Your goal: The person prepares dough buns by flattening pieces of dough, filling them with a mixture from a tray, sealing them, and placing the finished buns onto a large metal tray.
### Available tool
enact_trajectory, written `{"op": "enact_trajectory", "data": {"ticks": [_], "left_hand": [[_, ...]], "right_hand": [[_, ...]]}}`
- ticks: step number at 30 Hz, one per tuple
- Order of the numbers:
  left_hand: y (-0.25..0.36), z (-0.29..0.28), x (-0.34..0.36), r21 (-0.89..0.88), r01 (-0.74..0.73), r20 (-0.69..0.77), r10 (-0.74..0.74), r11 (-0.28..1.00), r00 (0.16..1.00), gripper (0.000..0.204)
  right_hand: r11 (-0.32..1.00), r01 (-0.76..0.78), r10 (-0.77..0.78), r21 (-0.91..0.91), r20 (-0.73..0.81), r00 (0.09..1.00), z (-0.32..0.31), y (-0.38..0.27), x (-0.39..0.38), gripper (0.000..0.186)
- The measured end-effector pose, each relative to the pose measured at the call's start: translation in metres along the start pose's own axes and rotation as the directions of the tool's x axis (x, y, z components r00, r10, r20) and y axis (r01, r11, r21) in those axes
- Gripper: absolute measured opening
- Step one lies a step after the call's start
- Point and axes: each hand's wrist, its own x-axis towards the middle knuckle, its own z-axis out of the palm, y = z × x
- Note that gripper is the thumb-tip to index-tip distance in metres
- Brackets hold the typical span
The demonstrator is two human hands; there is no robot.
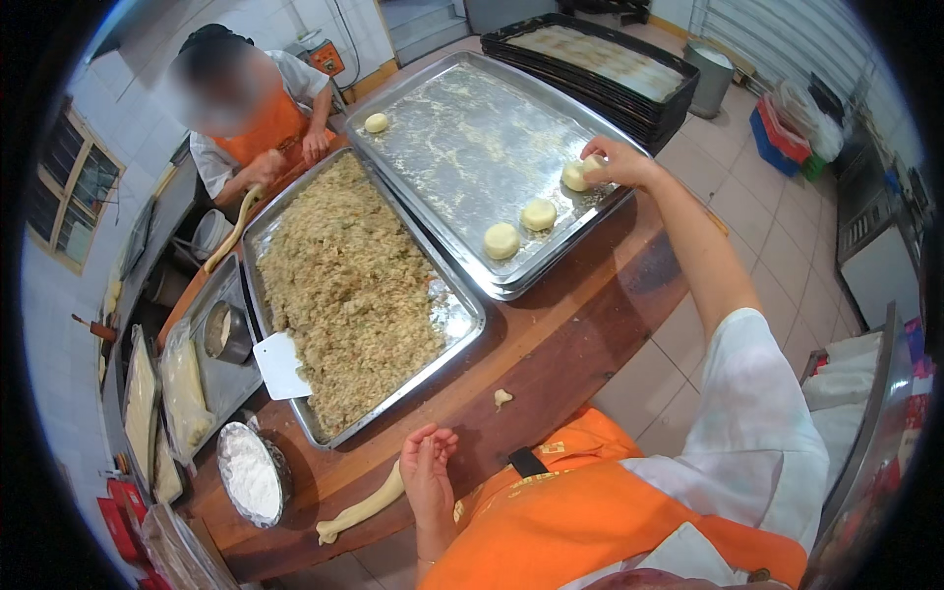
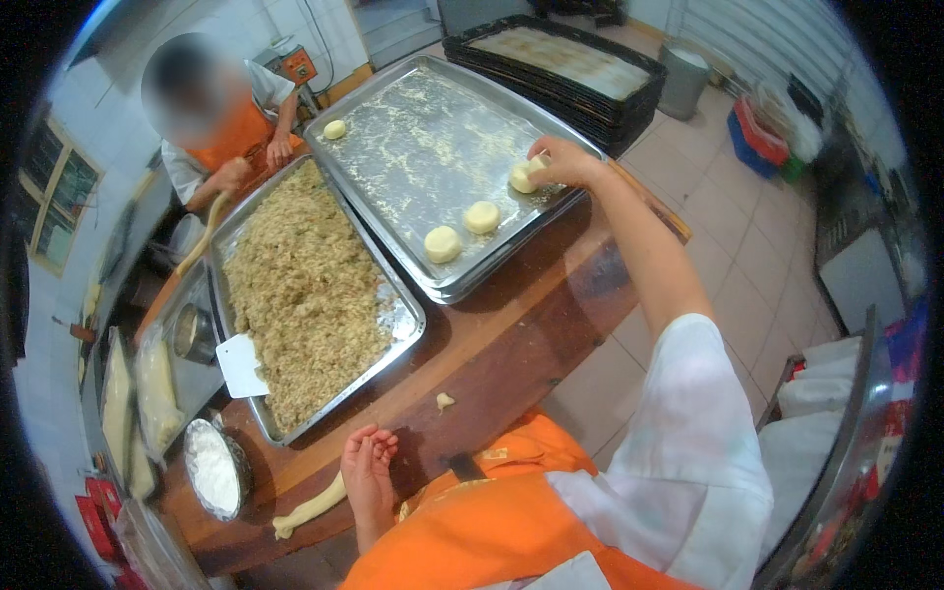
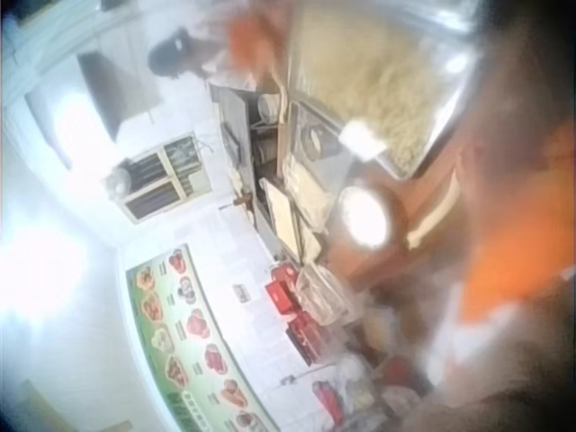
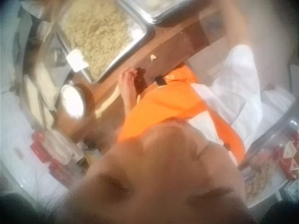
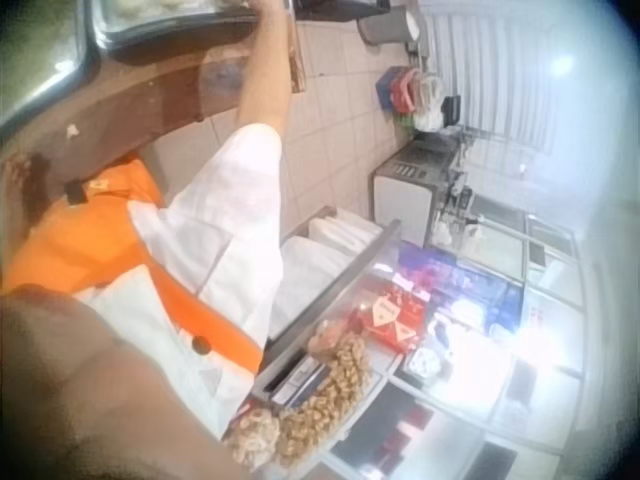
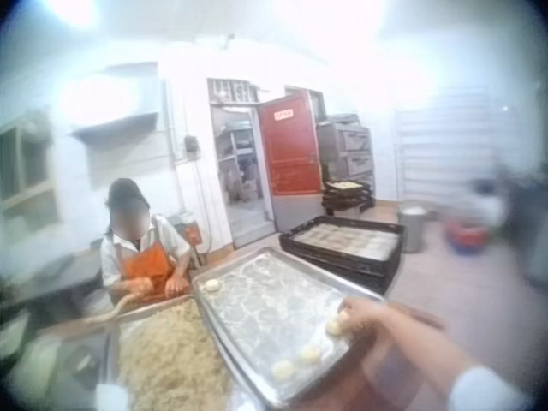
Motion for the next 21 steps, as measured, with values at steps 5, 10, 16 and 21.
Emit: {"op": "enact_trajectory", "data": {"ticks": [5, 10, 16, 21], "left_hand": [[-0.002, 0.005, -0.001, -0.01, 0.011, -0.005, -0.011, 1.0, 1.0, 0.019], [-0.004, 0.005, 0.001, 0.005, 0.022, -0.004, -0.022, 1.0, 1.0, 0.018], [-0.004, 0.002, -0.002, -0.004, 0.004, -0.001, -0.004, 1.0, 1.0, 0.018], [-0.003, 0.007, 0.0, 0.003, 0.013, -0.003, -0.013, 1.0, 1.0, 0.017]], "right_hand": [[0.977, 0.128, -0.137, -0.169, -0.045, 0.99, 0.01, -0.022, -0.011, 0.058], [0.944, 0.146, -0.147, -0.297, 0.021, 0.989, 0.027, -0.014, -0.001, 0.055], [0.934, 0.197, -0.186, -0.3, 0.063, 0.98, 0.027, -0.032, -0.012, 0.056], [0.943, 0.214, -0.184, -0.255, 0.134, 0.974, 0.016, -0.031, -0.012, 0.055]]}}
